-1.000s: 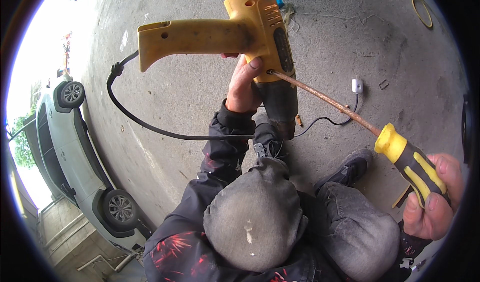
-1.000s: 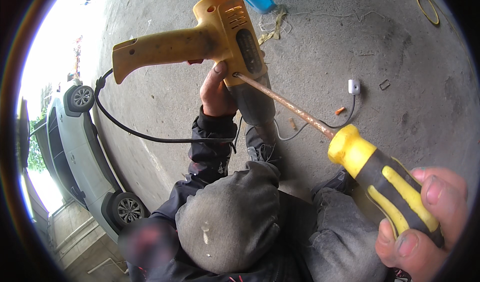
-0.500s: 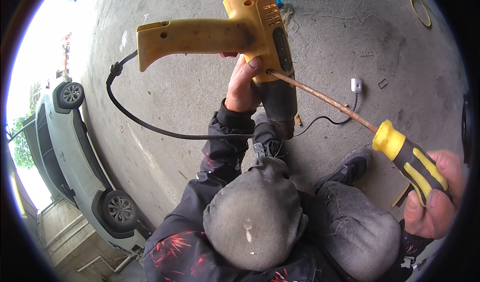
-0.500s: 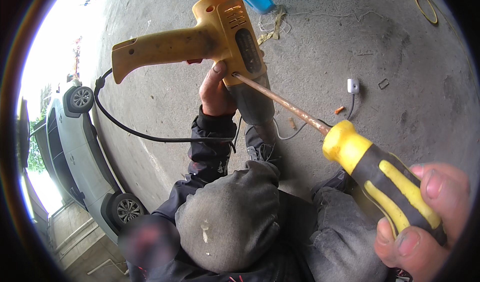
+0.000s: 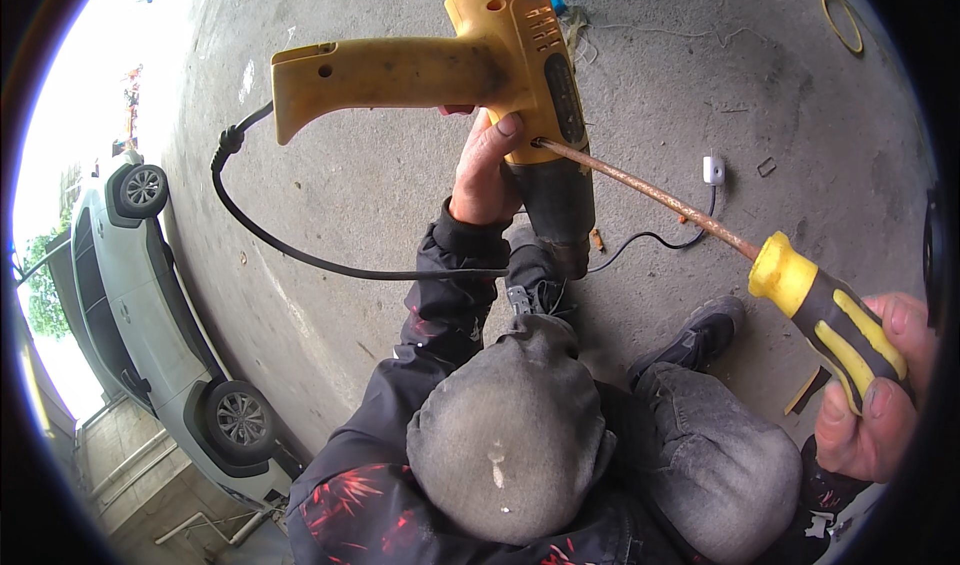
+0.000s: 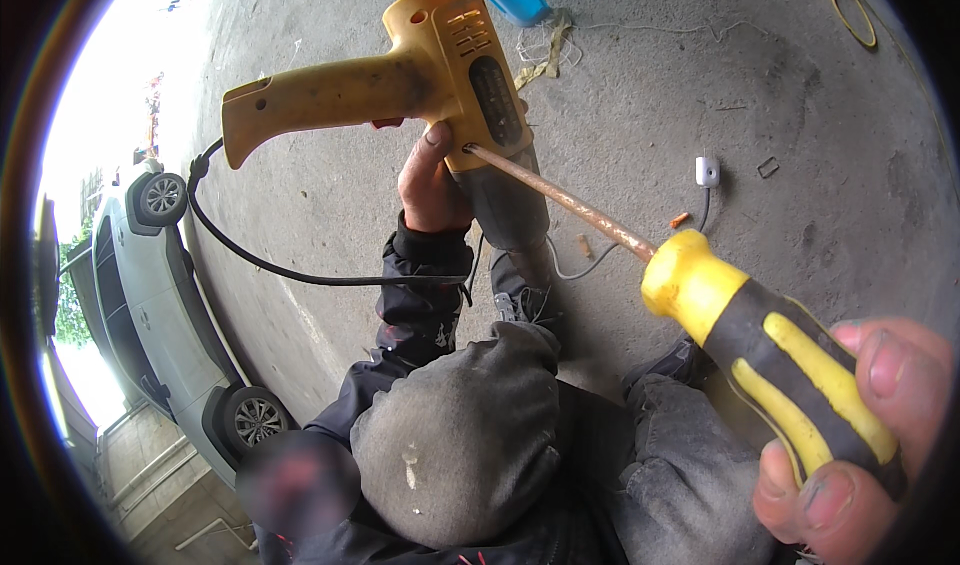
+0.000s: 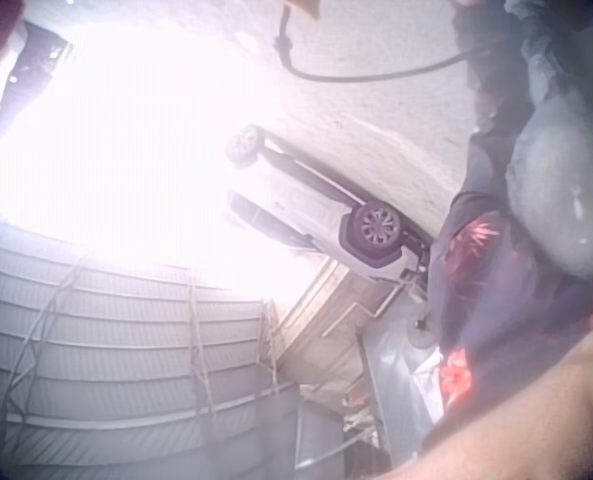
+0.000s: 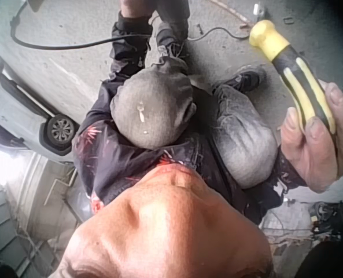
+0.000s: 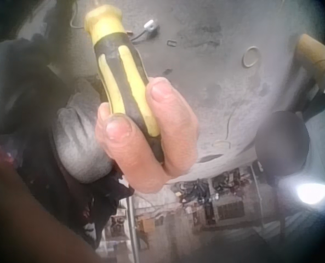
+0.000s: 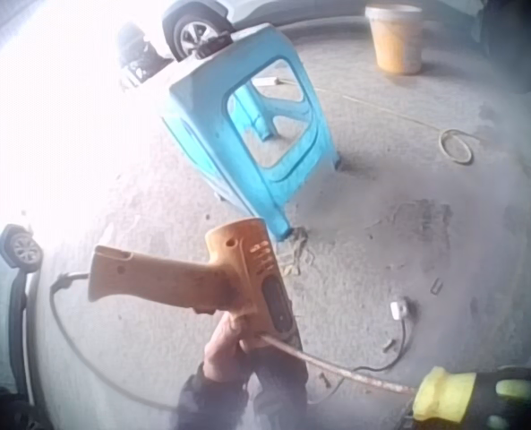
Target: The person sits on the floor and uses a screwdriver to unscrew and remove screws from the casing of a yellow heat gun. They rotate the tool to access different screws and continue disassembling the device.
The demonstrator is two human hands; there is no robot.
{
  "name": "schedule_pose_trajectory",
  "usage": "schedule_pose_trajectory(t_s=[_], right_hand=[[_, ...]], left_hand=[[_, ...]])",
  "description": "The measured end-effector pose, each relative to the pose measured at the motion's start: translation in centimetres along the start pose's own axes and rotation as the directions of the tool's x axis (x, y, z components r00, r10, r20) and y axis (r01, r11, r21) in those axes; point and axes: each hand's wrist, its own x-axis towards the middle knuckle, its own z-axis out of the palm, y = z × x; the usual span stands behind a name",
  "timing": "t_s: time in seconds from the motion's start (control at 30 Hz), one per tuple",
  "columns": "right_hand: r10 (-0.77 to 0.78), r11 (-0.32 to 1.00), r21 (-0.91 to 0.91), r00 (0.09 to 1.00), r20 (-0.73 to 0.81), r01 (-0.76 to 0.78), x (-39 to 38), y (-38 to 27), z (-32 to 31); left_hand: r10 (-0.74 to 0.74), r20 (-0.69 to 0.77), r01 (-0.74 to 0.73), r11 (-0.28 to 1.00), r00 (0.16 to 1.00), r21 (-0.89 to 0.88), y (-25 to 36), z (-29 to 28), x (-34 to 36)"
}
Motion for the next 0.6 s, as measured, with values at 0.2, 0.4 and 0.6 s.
schedule_pose_trajectory(t_s=[0.2,0.4,0.6], right_hand=[[-0.004,1.000,0.007,1.000,-0.002,0.004,0.2,0.1,0.1],[-0.009,0.999,-0.031,0.999,0.038,0.010,-0.8,0.0,-0.5],[-0.067,0.996,-0.067,0.998,0.004,0.067,2.5,-0.2,0.7]], left_hand=[[-0.008,0.011,0.008,1.000,1.000,-0.015,0.0,0.0,0.0],[-0.003,0.021,0.004,1.000,1.000,-0.012,-0.3,-0.2,0.1],[0.000,0.045,0.000,1.000,0.999,0.002,-0.5,-0.5,0.2]])
